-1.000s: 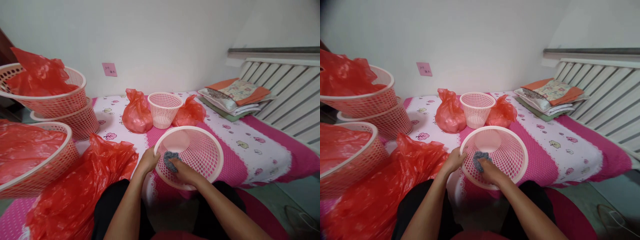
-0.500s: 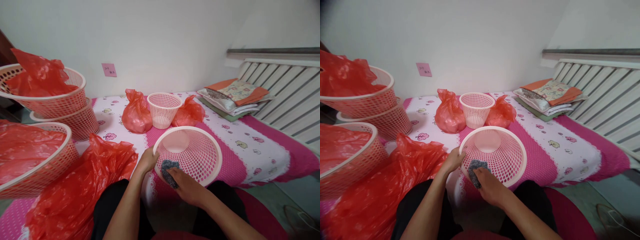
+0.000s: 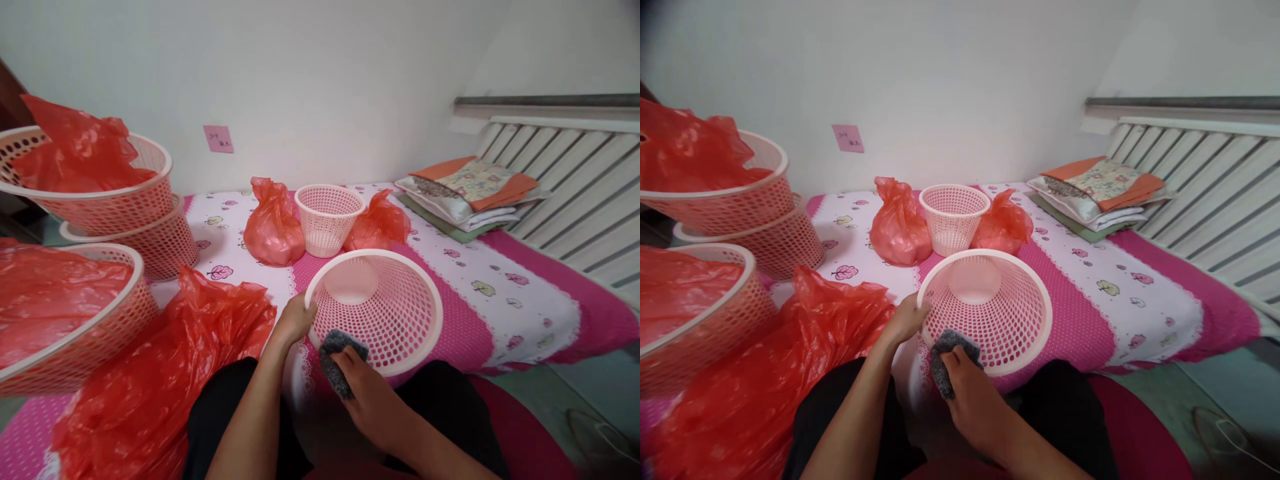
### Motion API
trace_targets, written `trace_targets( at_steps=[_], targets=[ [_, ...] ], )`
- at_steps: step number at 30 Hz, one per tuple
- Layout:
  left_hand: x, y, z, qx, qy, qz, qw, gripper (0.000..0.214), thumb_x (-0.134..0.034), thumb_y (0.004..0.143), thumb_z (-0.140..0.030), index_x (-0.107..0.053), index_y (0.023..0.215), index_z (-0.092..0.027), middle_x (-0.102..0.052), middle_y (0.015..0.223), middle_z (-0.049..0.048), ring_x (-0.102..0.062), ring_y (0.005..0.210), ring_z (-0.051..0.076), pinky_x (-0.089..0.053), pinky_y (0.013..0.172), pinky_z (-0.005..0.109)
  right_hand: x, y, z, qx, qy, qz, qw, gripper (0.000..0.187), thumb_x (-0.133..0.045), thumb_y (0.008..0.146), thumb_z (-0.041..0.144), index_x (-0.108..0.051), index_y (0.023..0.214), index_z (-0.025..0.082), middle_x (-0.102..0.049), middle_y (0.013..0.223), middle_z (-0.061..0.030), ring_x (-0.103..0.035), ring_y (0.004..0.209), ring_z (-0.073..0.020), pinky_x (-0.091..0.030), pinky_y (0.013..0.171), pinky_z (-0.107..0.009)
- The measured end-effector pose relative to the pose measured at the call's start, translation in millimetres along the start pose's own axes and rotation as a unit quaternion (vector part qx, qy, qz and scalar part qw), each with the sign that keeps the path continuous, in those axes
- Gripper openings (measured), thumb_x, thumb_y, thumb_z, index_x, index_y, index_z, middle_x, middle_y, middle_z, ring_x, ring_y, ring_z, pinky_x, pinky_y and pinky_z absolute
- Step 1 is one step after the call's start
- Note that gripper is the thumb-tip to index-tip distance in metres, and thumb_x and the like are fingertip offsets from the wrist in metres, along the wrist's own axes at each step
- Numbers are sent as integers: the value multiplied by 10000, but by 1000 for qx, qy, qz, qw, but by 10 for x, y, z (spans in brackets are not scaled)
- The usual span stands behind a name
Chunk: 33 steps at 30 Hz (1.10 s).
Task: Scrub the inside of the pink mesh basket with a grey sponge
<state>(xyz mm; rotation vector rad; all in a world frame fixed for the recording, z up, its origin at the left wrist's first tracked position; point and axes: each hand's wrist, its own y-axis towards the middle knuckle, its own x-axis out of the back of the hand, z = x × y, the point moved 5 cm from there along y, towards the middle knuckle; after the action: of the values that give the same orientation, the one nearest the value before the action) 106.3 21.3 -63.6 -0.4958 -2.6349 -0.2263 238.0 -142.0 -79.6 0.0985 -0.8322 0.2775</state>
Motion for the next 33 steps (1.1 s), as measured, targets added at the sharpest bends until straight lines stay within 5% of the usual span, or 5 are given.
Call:
trace_targets(
  at_steps=[10, 15, 33],
  targets=[
    [-21, 27, 65, 40, -39, -8, 998, 188, -499, 866, -157, -551, 693, -208, -576, 656, -17, -538, 669, 170, -449, 678, 279, -52, -293, -275, 13, 80, -75, 994, 617, -543, 892, 78, -547, 1451, 340, -632, 1416, -107, -577, 1367, -323, -463, 1182, -581],
    [-15, 27, 64, 51, -50, -11, 997, 182, -509, 860, -178, -534, 683, -212, -527, 630, -34, -501, 635, 158, -444, 664, 276, -28, -230, -195, 10, 105, -81, 991, 485, -542, 942, 109, -574, 1382, 310, -656, 1353, -105, -632, 1280, -297, -495, 1151, -538],
    [18, 50, 170, 81, -54, -16, 995, 217, -533, 855, -287, -519, 650, -216, -494, 595, -37, -462, 586, 150, -377, 580, 265, -61, 90, 131, 65, 114, -55, 990, 538, -549, 864, 41, -565, 1350, 272, -655, 1275, -100, -645, 1181, -268, -518, 1060, -464]
  ],
)
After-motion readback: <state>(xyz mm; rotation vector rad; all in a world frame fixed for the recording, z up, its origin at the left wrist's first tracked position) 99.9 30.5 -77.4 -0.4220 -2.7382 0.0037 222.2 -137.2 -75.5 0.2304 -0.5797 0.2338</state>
